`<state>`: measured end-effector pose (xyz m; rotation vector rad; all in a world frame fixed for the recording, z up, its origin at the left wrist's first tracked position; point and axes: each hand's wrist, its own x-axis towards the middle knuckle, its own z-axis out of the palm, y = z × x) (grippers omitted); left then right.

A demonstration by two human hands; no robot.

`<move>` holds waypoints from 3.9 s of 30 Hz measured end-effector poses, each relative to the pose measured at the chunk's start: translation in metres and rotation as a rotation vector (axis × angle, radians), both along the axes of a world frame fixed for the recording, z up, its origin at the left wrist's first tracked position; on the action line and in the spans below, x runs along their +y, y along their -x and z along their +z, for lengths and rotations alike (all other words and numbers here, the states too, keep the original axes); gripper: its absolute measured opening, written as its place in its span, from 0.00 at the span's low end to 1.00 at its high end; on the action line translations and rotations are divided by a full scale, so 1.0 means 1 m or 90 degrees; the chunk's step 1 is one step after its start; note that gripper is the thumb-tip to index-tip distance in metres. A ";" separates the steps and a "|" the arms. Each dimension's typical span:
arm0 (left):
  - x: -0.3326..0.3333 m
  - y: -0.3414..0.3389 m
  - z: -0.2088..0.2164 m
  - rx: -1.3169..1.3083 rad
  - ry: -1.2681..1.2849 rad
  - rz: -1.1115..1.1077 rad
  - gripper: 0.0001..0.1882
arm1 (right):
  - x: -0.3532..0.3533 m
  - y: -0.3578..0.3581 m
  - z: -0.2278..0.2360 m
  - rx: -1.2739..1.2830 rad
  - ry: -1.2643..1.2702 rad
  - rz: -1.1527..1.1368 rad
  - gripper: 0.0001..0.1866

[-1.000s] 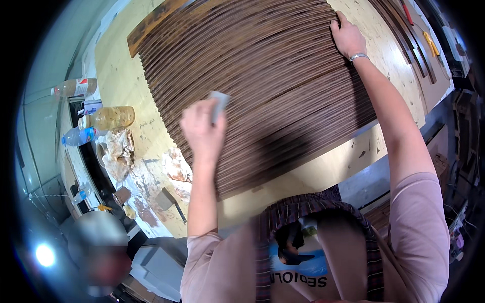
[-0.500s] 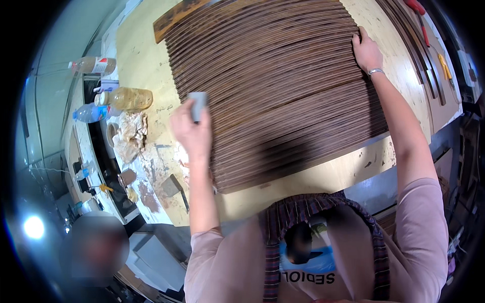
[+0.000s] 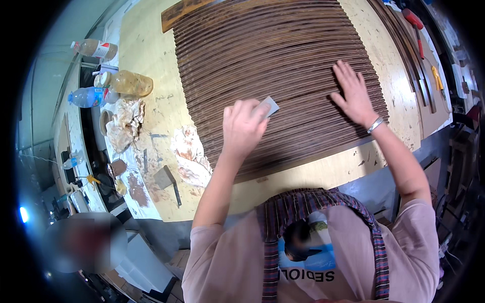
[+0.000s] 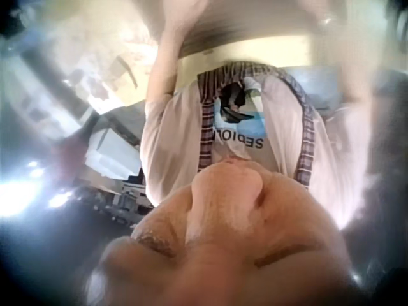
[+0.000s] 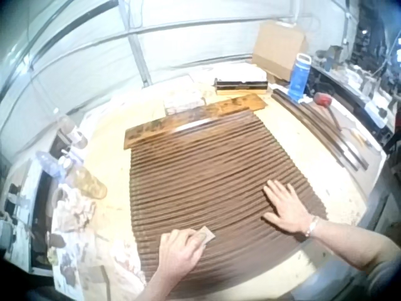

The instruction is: The person scrubs a large slatted wooden board with a small abrasive pad, then wipes it with a cloth. They flip the board over and repeat the scrubbing and wiping on the other side. The person also applies liquid from a bottle onto the cloth and continues wiping the board.

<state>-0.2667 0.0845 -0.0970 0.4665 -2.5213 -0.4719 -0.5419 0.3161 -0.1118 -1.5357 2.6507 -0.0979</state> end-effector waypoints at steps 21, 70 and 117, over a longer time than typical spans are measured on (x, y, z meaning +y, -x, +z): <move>-0.021 0.028 0.009 -0.085 0.088 -0.049 0.21 | -0.007 -0.015 -0.007 0.048 0.003 -0.017 0.42; 0.066 0.080 -0.004 -0.005 -0.071 -0.328 0.16 | -0.007 -0.015 -0.019 0.059 0.097 0.002 0.39; -0.058 -0.291 0.006 0.056 -0.029 0.625 0.16 | -0.002 -0.007 -0.026 0.055 0.083 0.017 0.38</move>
